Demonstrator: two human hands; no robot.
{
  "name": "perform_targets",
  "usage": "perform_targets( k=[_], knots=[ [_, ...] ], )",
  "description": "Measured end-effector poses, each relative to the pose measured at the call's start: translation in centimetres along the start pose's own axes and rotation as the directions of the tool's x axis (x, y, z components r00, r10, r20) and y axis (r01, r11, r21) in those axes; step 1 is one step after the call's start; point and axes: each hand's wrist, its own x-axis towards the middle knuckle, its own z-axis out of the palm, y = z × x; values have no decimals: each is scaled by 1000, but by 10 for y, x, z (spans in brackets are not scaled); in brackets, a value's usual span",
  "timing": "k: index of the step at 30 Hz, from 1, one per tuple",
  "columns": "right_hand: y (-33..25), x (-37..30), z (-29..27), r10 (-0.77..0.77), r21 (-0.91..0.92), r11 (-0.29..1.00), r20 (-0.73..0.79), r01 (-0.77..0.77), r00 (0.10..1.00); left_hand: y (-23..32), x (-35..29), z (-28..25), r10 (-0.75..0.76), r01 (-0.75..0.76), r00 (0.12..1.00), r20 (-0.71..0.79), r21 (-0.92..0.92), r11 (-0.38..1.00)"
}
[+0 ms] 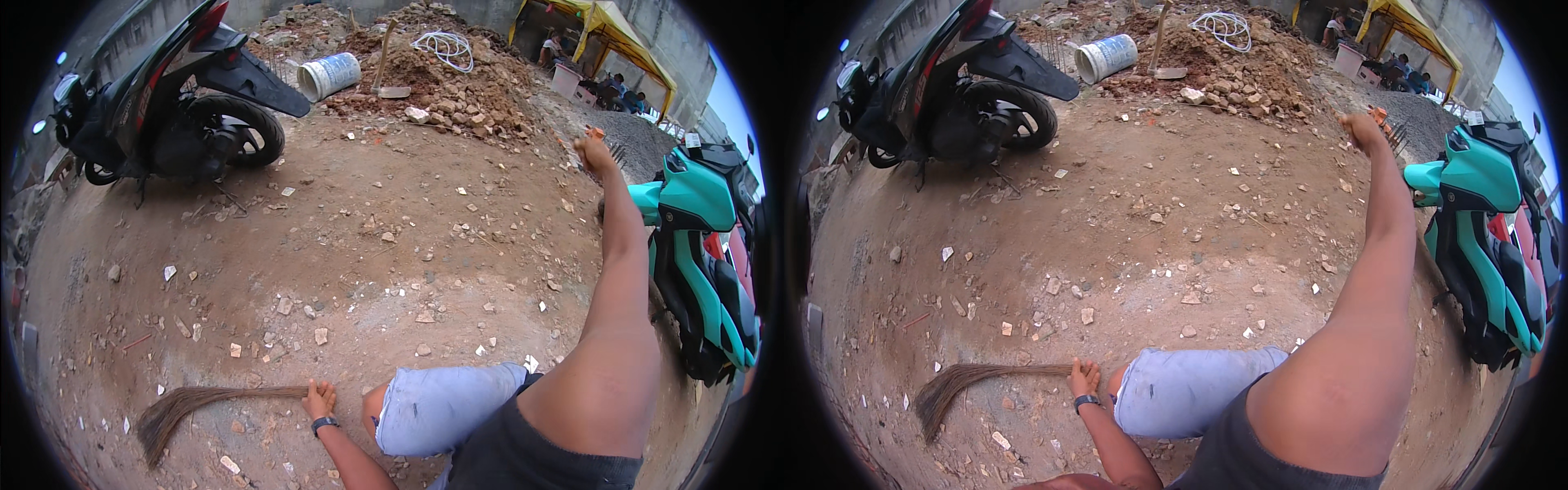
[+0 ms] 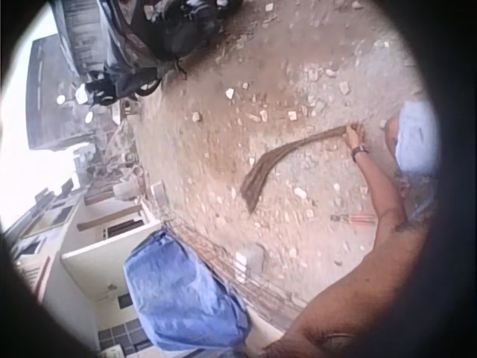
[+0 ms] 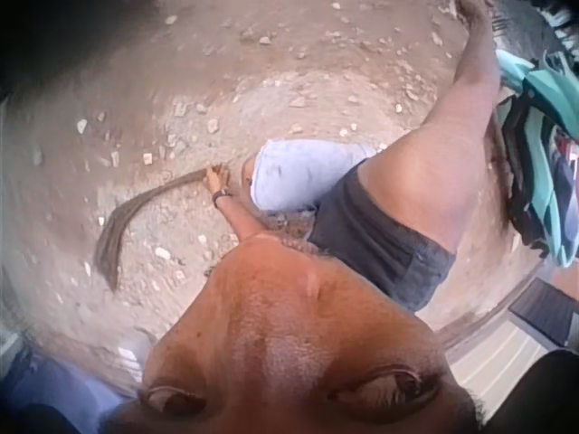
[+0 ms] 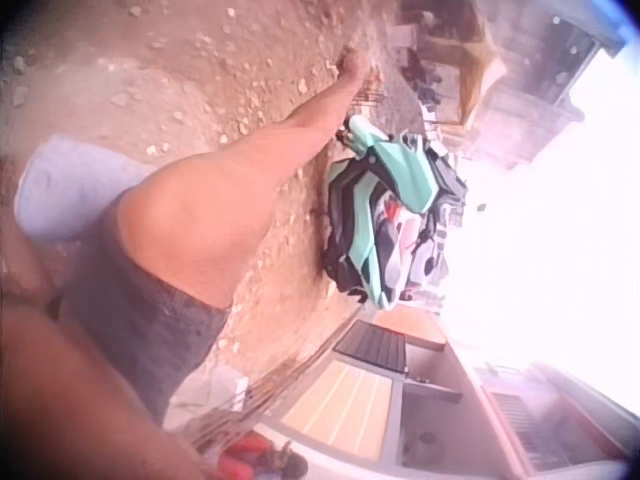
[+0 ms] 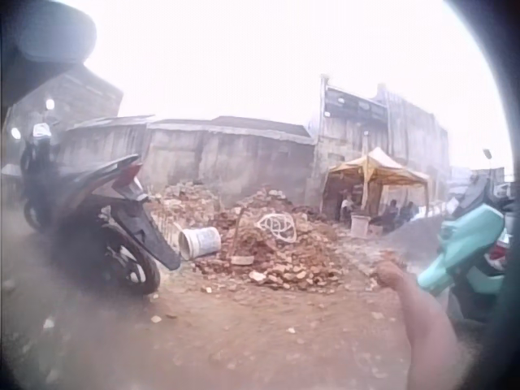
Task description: The person sits on the ground and uses pliers to twist wire ties, securing a rebar cage structure. Another worker is visible nearby also working on rebar. The camera wearer handles the rebar and wire ties, occasionally standing to move the assembled cage.
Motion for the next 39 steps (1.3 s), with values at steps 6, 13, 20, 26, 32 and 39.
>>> perform_targets(
  k=[6, 13, 20, 26, 32, 39],
  knots=[
    [-271, -103, 128, -653, 34, 751, 195, 660, 732, 84, -7, -80, -179, 142, 984, -19, 696, 704],
    [-307, -297, 383, -893, 465, 398, 394, 790, 218, 240, -187, -2, 935, -824, 309, 175, 540, 171],
    [-289, -445, 578, -635, 422, 180, 740, 888, -223, 223, -174, -11, 881, -694, 0, 472, 634, -340],
    [-260, -455, 560, -645, 563, 235, 700, 792, -307, 175, -171, -30, 853, -840, 470, 227, 412, 354],
    [-254, -427, 520, -688, 618, 484, 706, 619, -168, 192, -186, -6, 816, -854, 464, 343, 419, 310],
    [-263, -431, 543, -734, 731, 667, 678, 147, -39, 200, -193, 15, 746, -833, 540, 389, 377, 406]
  ],
)
